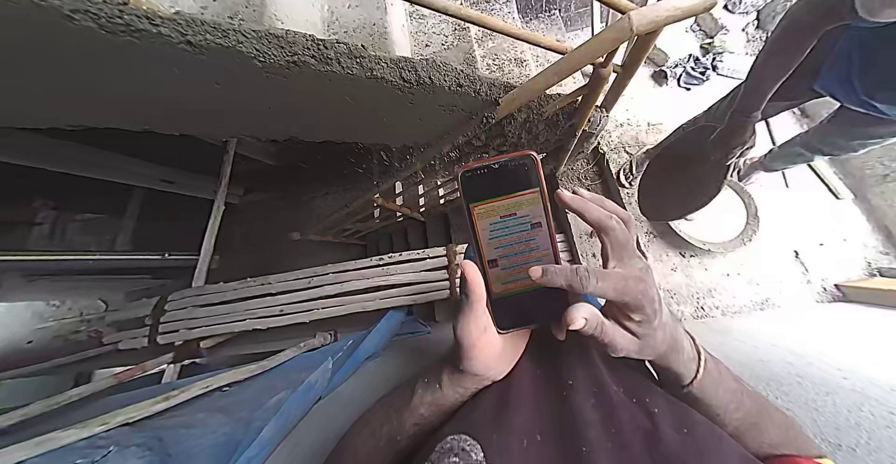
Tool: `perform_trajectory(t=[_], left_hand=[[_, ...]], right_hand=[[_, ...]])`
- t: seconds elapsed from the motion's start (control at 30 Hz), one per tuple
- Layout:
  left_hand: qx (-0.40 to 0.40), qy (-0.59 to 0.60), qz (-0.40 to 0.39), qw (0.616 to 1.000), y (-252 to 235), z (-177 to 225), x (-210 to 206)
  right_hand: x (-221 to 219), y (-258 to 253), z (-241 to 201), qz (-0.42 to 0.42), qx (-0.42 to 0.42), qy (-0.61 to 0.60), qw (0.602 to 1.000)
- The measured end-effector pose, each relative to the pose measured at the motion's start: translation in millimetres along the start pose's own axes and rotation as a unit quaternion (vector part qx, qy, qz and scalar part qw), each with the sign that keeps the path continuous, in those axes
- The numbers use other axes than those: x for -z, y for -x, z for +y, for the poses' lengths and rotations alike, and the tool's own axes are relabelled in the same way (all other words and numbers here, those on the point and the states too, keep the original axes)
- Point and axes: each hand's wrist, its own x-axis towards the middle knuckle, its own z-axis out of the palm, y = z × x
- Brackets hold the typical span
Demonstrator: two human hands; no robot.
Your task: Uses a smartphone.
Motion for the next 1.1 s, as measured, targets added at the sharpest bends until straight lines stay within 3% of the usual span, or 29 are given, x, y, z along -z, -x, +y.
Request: perform_trajectory(t=[0.67, 1.1], left_hand=[[-0.044, 0.012, -0.019, 0.999, 5.2, 9.5, -8.4], [-0.032, 0.005, -0.032, 0.999, 4.1, 11.2, -9.1]], right_hand=[[2.0, -15.9, -15.6, -0.022, 0.033, 0.02, 0.999], [0.3, -14.2, -15.5, -0.018, 0.028, 0.019, 0.999]])
